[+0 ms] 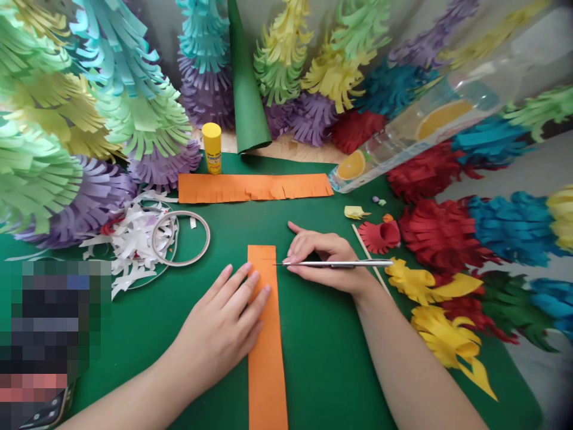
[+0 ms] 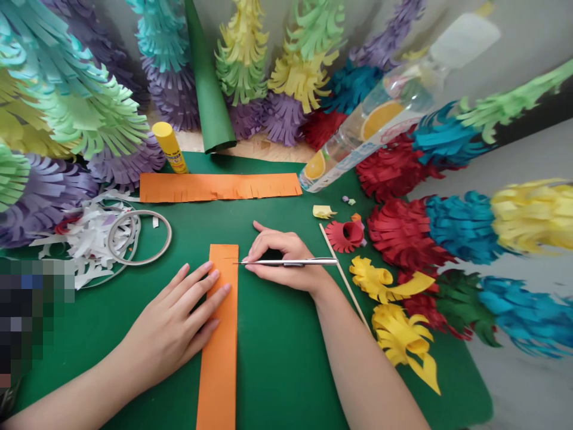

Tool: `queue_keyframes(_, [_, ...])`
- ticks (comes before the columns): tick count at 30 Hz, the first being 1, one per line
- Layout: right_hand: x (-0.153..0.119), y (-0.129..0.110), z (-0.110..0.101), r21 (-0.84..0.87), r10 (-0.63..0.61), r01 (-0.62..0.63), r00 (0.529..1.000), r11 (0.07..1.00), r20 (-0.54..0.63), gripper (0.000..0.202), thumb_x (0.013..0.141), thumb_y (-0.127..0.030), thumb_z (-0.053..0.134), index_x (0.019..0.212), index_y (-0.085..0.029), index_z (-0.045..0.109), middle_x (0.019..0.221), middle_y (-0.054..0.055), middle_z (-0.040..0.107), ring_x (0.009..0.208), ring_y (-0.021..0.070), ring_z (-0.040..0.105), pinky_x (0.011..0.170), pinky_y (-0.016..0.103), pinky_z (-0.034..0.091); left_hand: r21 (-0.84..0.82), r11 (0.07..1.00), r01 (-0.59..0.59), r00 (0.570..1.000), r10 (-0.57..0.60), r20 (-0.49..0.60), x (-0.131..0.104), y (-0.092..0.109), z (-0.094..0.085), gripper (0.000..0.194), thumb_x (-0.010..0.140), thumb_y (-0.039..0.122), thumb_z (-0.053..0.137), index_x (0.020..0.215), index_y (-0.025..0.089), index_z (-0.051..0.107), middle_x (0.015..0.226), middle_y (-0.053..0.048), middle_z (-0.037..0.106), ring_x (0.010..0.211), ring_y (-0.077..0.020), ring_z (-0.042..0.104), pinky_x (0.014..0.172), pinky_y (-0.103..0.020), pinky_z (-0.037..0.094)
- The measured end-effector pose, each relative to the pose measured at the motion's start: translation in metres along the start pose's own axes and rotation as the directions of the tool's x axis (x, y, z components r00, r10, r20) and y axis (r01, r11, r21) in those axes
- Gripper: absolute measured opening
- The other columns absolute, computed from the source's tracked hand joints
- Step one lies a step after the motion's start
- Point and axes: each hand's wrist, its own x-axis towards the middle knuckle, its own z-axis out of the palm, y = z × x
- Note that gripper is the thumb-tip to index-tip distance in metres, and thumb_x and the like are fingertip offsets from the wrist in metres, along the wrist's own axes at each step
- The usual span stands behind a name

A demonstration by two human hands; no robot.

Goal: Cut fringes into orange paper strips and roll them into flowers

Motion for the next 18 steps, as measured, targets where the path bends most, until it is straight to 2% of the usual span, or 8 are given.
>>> queue_keyframes(10, [0.0008, -0.0003, 0.0003, -0.057, -0.029, 0.029, 1.000, 0.998, -0.001, 0.012, 0.075, -0.011, 0.071, 0.072, -0.020, 0.065, 0.073, 0.001, 0.072, 0.070, 0.0130, 0.067, 0.110, 0.049, 0.039, -0.007, 1.000, -0.006, 1.000, 0.006, -0.029, 0.0000, -0.0008, -0.0016, 0.033, 0.095, 0.023, 0.043, 0.118, 0.013, 0.064, 0.123, -0.012, 0.064, 0.121, -0.0299, 0.056, 0.099, -0.047, 0.050])
queue_keyframes(18, [0.0010, -0.0028, 0.0037, -0.110, 0.000, 0.002, 1.000, 0.994, 0.018, 0.007, 0.077, -0.015, 0.071, 0.076, -0.021, 0.068, 0.076, 0.000, 0.073, 0.072, 0.0129, 0.068, 0.111, 0.048, 0.036, -0.015, 1.000, -0.010, 1.000, 0.009, -0.028, 0.0011, -0.0006, -0.0011, 0.034, 0.095, 0.022, 0.043, 0.119, 0.012, 0.063, 0.123, -0.013, 0.064, 0.121, -0.0302, 0.056, 0.098, -0.048, 0.050])
